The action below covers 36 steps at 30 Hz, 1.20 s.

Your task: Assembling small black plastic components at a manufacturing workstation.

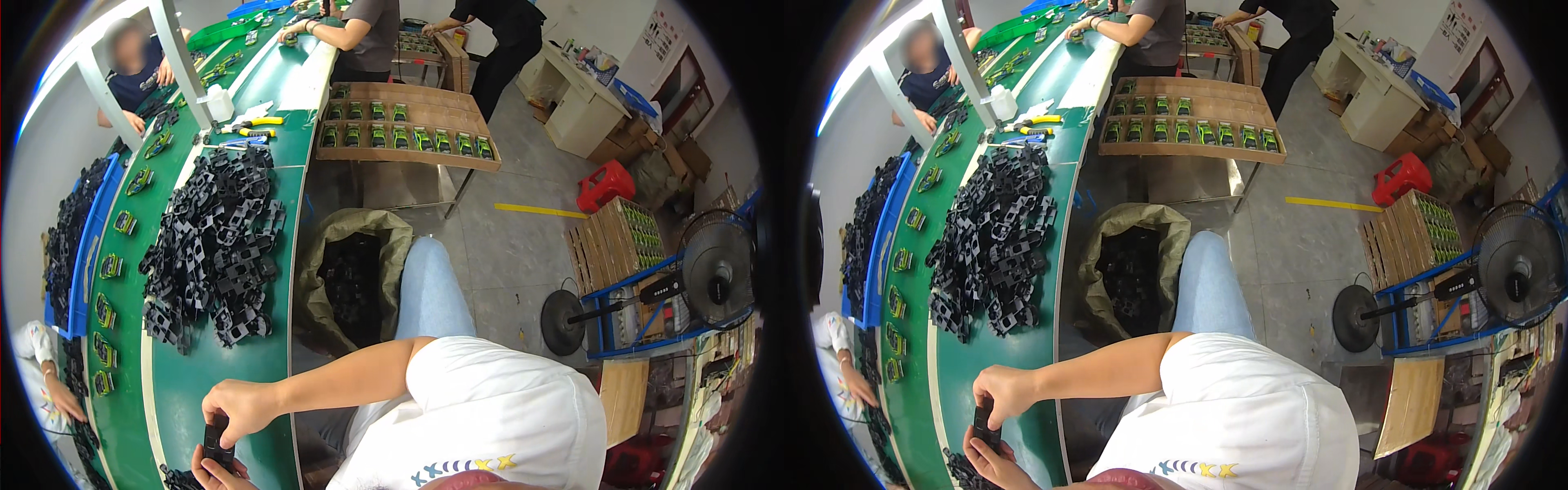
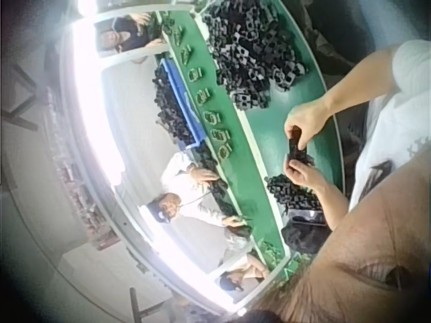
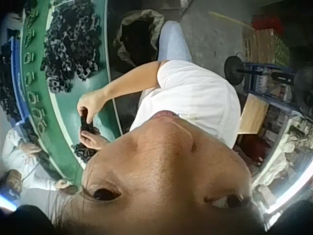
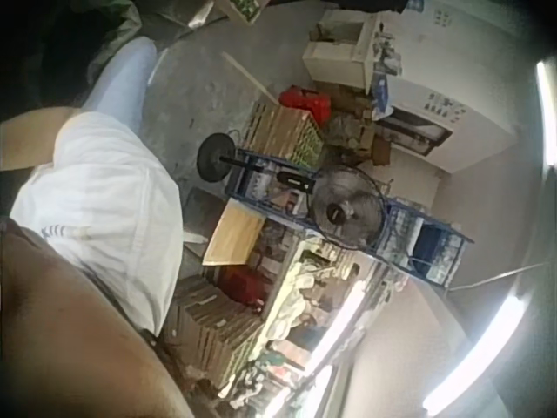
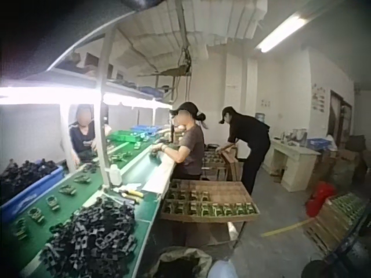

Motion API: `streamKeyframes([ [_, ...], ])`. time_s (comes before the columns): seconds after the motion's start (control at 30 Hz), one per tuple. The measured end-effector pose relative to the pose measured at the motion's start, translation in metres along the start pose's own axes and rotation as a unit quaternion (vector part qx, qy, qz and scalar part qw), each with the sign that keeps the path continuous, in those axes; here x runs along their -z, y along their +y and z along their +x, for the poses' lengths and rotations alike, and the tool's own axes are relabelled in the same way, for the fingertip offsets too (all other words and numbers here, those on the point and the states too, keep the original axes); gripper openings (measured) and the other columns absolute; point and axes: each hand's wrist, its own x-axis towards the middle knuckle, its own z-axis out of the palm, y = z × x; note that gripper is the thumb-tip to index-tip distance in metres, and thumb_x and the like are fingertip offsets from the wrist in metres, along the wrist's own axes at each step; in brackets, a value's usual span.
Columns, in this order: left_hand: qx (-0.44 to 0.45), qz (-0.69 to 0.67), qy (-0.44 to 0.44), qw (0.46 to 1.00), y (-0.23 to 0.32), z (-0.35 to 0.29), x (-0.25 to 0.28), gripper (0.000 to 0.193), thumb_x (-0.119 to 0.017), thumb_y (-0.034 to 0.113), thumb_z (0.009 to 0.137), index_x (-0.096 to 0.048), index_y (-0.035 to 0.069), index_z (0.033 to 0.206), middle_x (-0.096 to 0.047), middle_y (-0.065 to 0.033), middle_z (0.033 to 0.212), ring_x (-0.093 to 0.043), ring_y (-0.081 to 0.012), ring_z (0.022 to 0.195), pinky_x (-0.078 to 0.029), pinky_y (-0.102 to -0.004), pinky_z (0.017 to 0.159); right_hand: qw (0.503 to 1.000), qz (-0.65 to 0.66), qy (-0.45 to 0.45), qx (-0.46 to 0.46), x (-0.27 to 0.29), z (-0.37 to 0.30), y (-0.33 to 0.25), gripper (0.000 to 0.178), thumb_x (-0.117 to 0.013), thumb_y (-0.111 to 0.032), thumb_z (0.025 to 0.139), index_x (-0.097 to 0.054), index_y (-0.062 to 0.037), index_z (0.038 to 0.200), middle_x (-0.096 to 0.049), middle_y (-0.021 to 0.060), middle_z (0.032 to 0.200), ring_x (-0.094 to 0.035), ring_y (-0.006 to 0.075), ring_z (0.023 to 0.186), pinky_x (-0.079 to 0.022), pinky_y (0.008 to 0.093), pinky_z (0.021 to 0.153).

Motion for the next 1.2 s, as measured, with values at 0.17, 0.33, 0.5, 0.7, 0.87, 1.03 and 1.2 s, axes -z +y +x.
streamKeyframes([
  [0.17,-0.04,-0.003,-0.024,0.999,-0.014,0.006,0.007,0.039,-0.053,0.033,0.093,-0.052,0.0,0.113,-0.058,-0.0104,0.08,-0.049,-0.0154,0.06,-0.041,-0.0284,0.051,0.997,0.068,-0.005,-0.022,0.005,-0.002,0.0,0.031,-0.076,-0.012,0.061,-0.062,0.0049,0.084,-0.064,0.0117,0.073,-0.061,0.019,0.067,-0.048,0.0302,0.06],
  [0.33,-0.156,0.151,-0.15,0.964,-0.001,0.001,0.017,0.053,-0.071,0.002,0.077,-0.044,-0.001,0.123,-0.06,-0.02,0.103,-0.061,-0.0235,0.089,-0.051,-0.0339,0.075,0.998,0.053,-0.012,-0.012,0.006,0.002,0.01,0.028,-0.076,-0.01,0.061,-0.063,0.0045,0.081,-0.064,0.0115,0.073,-0.062,0.0192,0.067,-0.048,0.0303,0.059],
  [0.5,-0.229,0.323,-0.159,0.904,0.028,-0.003,0.009,0.051,-0.074,0.004,0.074,-0.05,-0.003,0.118,-0.061,-0.0216,0.103,-0.063,-0.0259,0.088,-0.051,-0.0342,0.08,1.0,0.004,0.006,0.015,0.005,-0.001,0.009,0.026,-0.075,-0.014,0.061,-0.064,0.0034,0.077,-0.064,0.0124,0.073,-0.062,0.0251,0.069,-0.048,0.0333,0.061],
  [0.7,-0.227,0.249,-0.055,0.94,0.004,0.006,0.044,0.058,-0.068,-0.004,0.071,-0.047,-0.002,0.125,-0.059,-0.0096,0.099,-0.058,-0.0176,0.08,-0.048,-0.0284,0.071,0.998,-0.008,0.036,0.049,-0.003,-0.003,-0.011,0.061,-0.078,-0.034,0.067,-0.052,0.0019,0.109,-0.059,0.0141,0.09,-0.059,0.0231,0.071,-0.048,0.0335,0.063],
  [0.87,-0.159,0.273,0.052,0.947,0.041,0.042,0.075,0.05,-0.073,0.005,0.07,-0.053,-0.004,0.115,-0.061,-0.0119,0.096,-0.059,-0.0185,0.083,-0.047,-0.0281,0.076,0.998,-0.016,0.02,-0.05,0.0,-0.001,0.003,0.035,-0.074,-0.024,0.076,-0.062,-0.0004,0.098,-0.064,0.0075,0.086,-0.06,0.0125,0.076,-0.05,0.0263,0.071],
  [1.03,-0.171,0.385,0.106,0.901,0.013,0.123,0.13,0.047,-0.074,0.026,0.073,-0.058,-0.001,0.108,-0.063,-0.0169,0.094,-0.062,-0.0275,0.085,-0.047,-0.0328,0.077,0.995,-0.091,0.026,0.012,-0.013,-0.007,0.017,0.014,-0.07,-0.012,0.078,-0.064,-0.0003,0.084,-0.062,0.0078,0.076,-0.06,0.0124,0.06,-0.049,0.0235,0.056],
  [1.2,-0.005,0.509,0.17,0.844,-0.069,0.218,0.206,0.06,-0.071,0.045,0.071,-0.06,0.002,0.111,-0.06,-0.019,0.102,-0.06,-0.0315,0.094,-0.047,-0.0381,0.083,0.991,-0.118,-0.004,0.055,-0.02,-0.002,0.023,0.008,-0.07,-0.005,0.076,-0.062,-0.0016,0.078,-0.06,0.0068,0.071,-0.058,0.0132,0.056,-0.047,0.0232,0.052],
])
